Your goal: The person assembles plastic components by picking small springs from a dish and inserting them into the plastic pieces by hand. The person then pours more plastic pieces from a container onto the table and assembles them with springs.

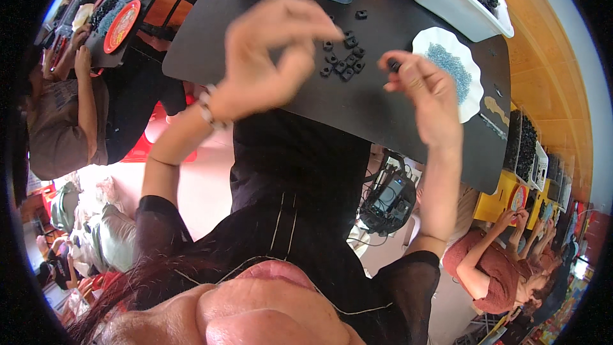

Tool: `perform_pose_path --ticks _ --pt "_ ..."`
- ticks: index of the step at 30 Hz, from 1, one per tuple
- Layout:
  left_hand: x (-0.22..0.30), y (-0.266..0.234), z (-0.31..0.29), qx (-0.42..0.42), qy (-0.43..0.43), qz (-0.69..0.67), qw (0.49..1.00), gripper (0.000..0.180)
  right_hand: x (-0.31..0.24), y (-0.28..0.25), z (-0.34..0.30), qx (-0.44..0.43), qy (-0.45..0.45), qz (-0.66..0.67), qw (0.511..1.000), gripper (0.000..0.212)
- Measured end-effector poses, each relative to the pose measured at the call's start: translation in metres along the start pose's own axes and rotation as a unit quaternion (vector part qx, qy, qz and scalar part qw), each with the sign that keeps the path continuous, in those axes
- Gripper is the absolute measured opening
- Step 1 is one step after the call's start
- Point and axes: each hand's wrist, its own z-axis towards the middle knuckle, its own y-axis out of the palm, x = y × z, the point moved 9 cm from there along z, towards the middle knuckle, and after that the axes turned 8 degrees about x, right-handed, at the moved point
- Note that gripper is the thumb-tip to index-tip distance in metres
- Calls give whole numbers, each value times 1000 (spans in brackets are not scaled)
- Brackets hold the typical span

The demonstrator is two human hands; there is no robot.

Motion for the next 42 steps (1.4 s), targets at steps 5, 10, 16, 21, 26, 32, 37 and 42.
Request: perform_pose_path --ticks 5,10,16,21,26,32,37,42 --pt "-99 -45 85 6 -97 -25 995 24 -67 -68 92 120 -121 -220 960 34" --pt "-242 -64 115 -34 -365 108 924 34 -77 -167 210 165 -144 -319 922 41" --pt "-281 -87 135 -110 -407 240 874 51 -79 -174 279 205 -206 -644 708 42" --pt "-316 -68 148 -140 -371 201 896 53 -86 -113 300 65 -143 -463 872 44" --pt "-344 -60 149 -182 -247 373 875 59 -112 64 286 -13 -195 -333 923 37" --pt "-290 -47 146 -262 -393 407 782 76 -90 131 278 -138 -216 -746 614 71" --pt "-320 -19 132 -323 -469 331 752 75 -48 112 293 -99 17 -565 819 86" --pt "-329 -26 129 -311 -439 355 764 72 -27 132 287 -175 90 -432 880 88"
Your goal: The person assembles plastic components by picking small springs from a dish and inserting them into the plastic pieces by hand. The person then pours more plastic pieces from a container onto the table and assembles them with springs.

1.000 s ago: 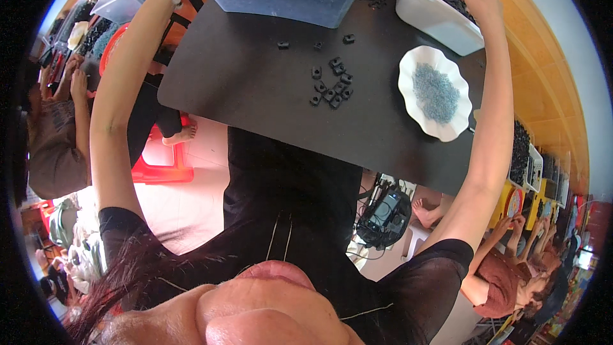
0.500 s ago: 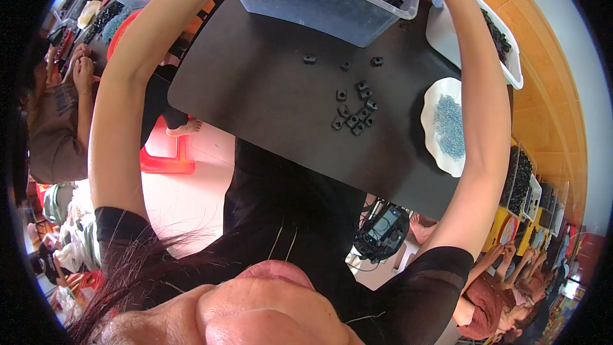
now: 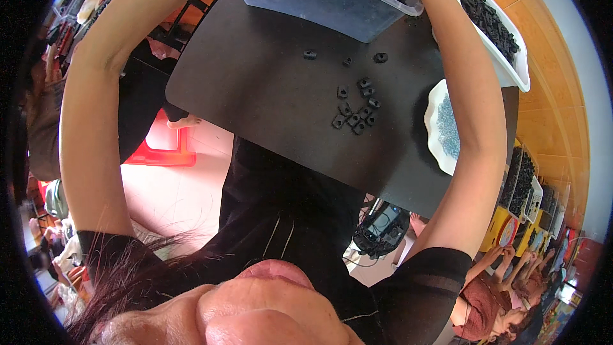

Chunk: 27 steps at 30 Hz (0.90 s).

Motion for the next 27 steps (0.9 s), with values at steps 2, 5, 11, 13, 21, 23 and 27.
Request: perform_pose_path --ticks 2,5,11,13,21,23,27 --pt "13 -3 -6 41 27 15 999 69 17 -5 13 -16 3 24 1000 89" --pt "39 -9 -13 105 79 39 991 65 3 -9 0 -194 -274 170 926 89" --pt "79 3 -15 222 180 76 955 58 17 -34 3 -146 -149 353 912 83" --pt "82 11 -12 262 207 92 938 56 20 -28 28 -98 -151 381 907 81" --pt "126 -48 -69 360 -48 -191 912 43 -19 -44 -1 65 -37 602 795 63" --pt "101 -51 -86 375 -169 -294 862 38 -32 -40 -6 263 -83 581 765 53" --pt "117 -7 -89 282 -65 -634 718 27 -2 -77 -44 302 -120 589 740 43"
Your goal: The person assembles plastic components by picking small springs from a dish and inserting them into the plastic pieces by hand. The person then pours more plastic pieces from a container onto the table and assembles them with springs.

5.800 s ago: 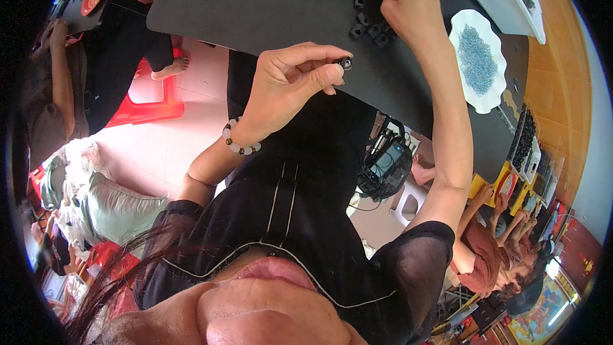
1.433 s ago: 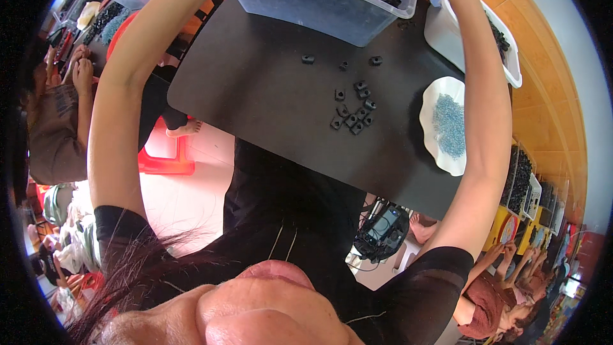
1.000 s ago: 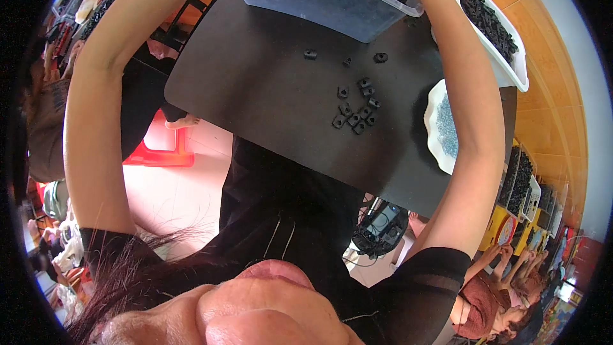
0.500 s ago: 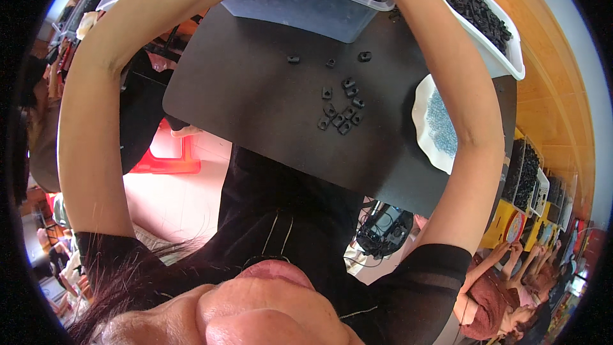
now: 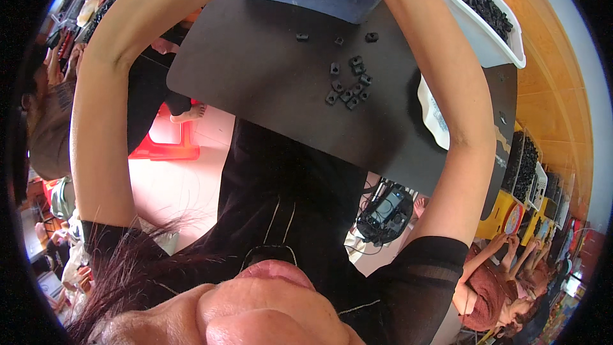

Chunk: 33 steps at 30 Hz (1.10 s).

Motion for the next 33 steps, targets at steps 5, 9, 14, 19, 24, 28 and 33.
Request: perform_pose_path --ticks 5,9,14,19,24,28,33 --pt "17 -59 14 72 45 -1 996 30 4 53 -42 -22 -8 -19 1000 40" --pt "28 -37 -16 30 54 -22 998 32 -15 29 -67 -147 309 135 930 39" --pt "36 -70 -25 60 94 -9 994 34 -26 34 -89 -100 150 63 982 40" --pt "34 -74 -53 52 140 4 989 37 -47 10 -115 -32 -111 -38 993 41" --pt "13 -101 -81 65 140 -13 988 38 -25 8 -159 -26 -103 -61 992 40" --pt "-6 -98 -114 51 139 -35 988 39 -14 -32 -167 0 -197 34 980 42" --pt "-55 -114 -135 34 128 -13 991 40 32 -73 -196 24 -141 -79 987 39"
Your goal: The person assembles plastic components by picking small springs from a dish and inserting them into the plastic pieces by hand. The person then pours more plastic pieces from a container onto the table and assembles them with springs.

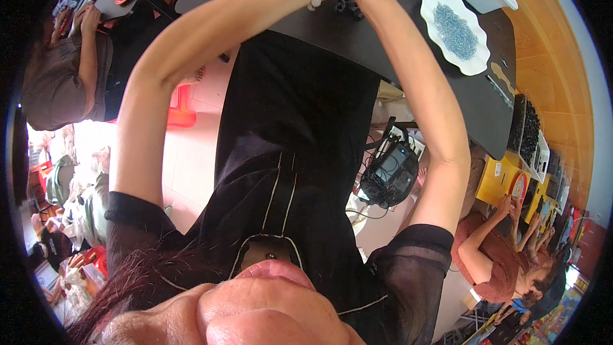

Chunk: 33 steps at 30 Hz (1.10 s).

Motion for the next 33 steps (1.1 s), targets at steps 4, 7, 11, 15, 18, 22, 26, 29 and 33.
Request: perform_pose_path --ticks 4,7,11,15,18,22,26,29,33 --pt "-30 -12 -25 3 -11 1 1000 40 27 -19 -18 4 -11 -36 999 35" --pt "-42 -11 -33 -28 8 -2 1000 38 41 -34 -21 17 -48 -113 992 35" --pt "-37 -15 -34 -27 78 30 996 34 48 -37 -23 21 -58 -113 992 36" --pt "-42 -19 -32 -34 102 25 994 29 51 -33 -21 -3 -67 -105 992 36" --pt "-39 -19 -34 -43 86 25 995 28 51 -35 -20 -13 -80 -104 991 34" --pt "-32 -19 -34 -79 56 27 995 28 44 -36 -16 -25 -75 -178 981 29" --pt "-19 -24 -35 -55 171 92 979 26 43 -32 -17 -39 -73 -157 984 26" --pt "-34 -20 -26 -110 72 1 991 27 53 -34 -13 -74 -60 -93 991 26" --pt "-33 -16 -22 -150 81 58 984 34 48 -23 -13 -158 -25 112 981 30"
